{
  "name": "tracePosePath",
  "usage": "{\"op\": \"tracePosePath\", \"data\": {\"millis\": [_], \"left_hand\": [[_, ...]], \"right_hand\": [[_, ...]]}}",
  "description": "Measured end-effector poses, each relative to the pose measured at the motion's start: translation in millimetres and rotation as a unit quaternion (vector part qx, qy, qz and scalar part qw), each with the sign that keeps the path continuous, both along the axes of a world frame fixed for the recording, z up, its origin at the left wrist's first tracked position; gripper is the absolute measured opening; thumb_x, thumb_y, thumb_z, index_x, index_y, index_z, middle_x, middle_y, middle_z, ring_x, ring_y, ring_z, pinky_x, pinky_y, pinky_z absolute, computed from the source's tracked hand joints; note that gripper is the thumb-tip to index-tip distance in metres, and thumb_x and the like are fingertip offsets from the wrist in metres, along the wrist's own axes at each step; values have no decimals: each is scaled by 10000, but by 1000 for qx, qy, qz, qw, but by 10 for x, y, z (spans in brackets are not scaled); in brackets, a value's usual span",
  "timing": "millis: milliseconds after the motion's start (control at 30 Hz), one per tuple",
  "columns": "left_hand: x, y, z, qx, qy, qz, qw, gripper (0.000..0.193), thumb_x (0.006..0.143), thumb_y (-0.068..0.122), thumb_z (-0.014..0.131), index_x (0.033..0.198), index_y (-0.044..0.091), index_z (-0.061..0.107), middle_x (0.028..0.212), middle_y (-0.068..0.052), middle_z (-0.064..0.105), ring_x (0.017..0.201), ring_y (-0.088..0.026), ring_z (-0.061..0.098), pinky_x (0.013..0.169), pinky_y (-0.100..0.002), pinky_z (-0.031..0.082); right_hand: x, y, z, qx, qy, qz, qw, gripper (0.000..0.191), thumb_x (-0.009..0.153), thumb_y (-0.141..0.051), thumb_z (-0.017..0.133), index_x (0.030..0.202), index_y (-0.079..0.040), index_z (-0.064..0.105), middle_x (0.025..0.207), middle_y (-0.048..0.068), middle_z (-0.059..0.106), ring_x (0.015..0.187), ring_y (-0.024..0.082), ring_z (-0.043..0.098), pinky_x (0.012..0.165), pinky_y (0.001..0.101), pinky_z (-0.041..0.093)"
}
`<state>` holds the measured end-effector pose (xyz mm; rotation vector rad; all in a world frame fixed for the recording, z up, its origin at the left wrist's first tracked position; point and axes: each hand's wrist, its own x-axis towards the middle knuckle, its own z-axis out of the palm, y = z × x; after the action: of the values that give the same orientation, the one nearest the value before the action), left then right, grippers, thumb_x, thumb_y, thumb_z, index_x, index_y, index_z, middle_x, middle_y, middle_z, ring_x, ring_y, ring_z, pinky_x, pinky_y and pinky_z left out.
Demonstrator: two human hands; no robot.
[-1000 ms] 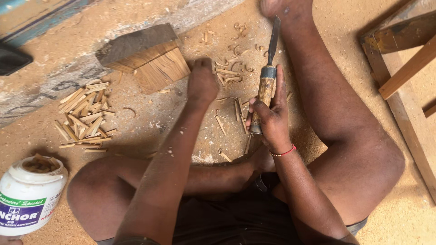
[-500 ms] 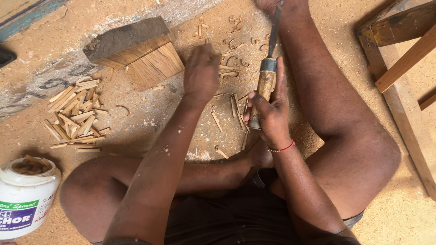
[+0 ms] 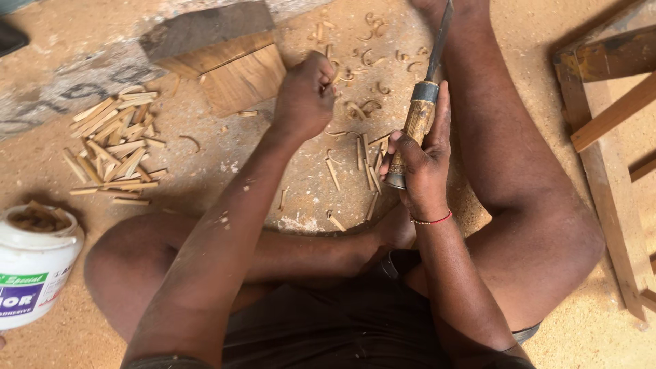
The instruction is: The person sits on the floor and uses a chisel to carve a small wooden block. They repeatedly strike the chisel with their hand to remove wood shavings, occasionally pausing to clear debris from the workpiece. The task involves precise manual control of the tool to shape the wood.
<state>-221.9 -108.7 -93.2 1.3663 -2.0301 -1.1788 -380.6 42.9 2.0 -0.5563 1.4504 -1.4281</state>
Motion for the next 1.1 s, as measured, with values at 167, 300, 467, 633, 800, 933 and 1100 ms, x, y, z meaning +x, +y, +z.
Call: {"op": "tracePosePath", "data": {"millis": [167,300,467,633,800,933,1100], "left_hand": [[467,45,155,-10,151,76,986,289,857,16,777,1136,43,703,837,-59,639,728,-118,621,677,-277,573],[747,98,197,90,147,137,975,122,889,106,815,985,86,742,904,-27,732,763,-81,700,706,-254,614],[1007,214,223,133,134,161,969,153,927,105,771,1077,108,745,907,-64,764,724,-97,707,655,-253,598],[1021,341,192,75,169,83,979,271,910,31,726,1178,53,697,968,-106,779,860,-104,767,786,-240,627],[1035,316,101,-116,112,136,978,85,1037,52,725,1106,45,775,1061,-122,761,904,-177,777,773,-276,677],[1192,226,-5,-324,-30,185,927,162,1017,80,752,1163,11,755,1103,-154,705,966,-255,734,811,-329,651],[1179,200,-229,-341,-156,189,908,187,976,123,752,1135,26,766,1110,-149,722,1009,-293,703,840,-369,621]], "right_hand": [[128,-8,-31,17,14,24,999,988,923,72,553,1708,-256,50,937,91,612,695,136,604,490,275,563],[218,-9,-10,30,22,42,998,992,913,51,564,1695,-283,54,823,102,581,555,164,567,443,285,542],[270,-2,20,32,63,60,996,1003,896,53,573,1702,-254,60,893,92,605,639,140,601,482,282,572],[233,13,40,13,86,63,994,992,911,61,579,1706,-239,68,933,98,618,676,143,604,505,279,569],[197,31,26,19,62,47,997,996,922,69,578,1714,-247,62,954,98,618,723,134,607,521,282,572],[211,23,10,22,73,64,995,999,906,74,554,1708,-250,53,948,103,623,703,150,620,509,284,578],[344,22,34,44,59,80,994,1017,884,80,562,1693,-246,40,904,101,604,649,152,596,473,283,562]]}}
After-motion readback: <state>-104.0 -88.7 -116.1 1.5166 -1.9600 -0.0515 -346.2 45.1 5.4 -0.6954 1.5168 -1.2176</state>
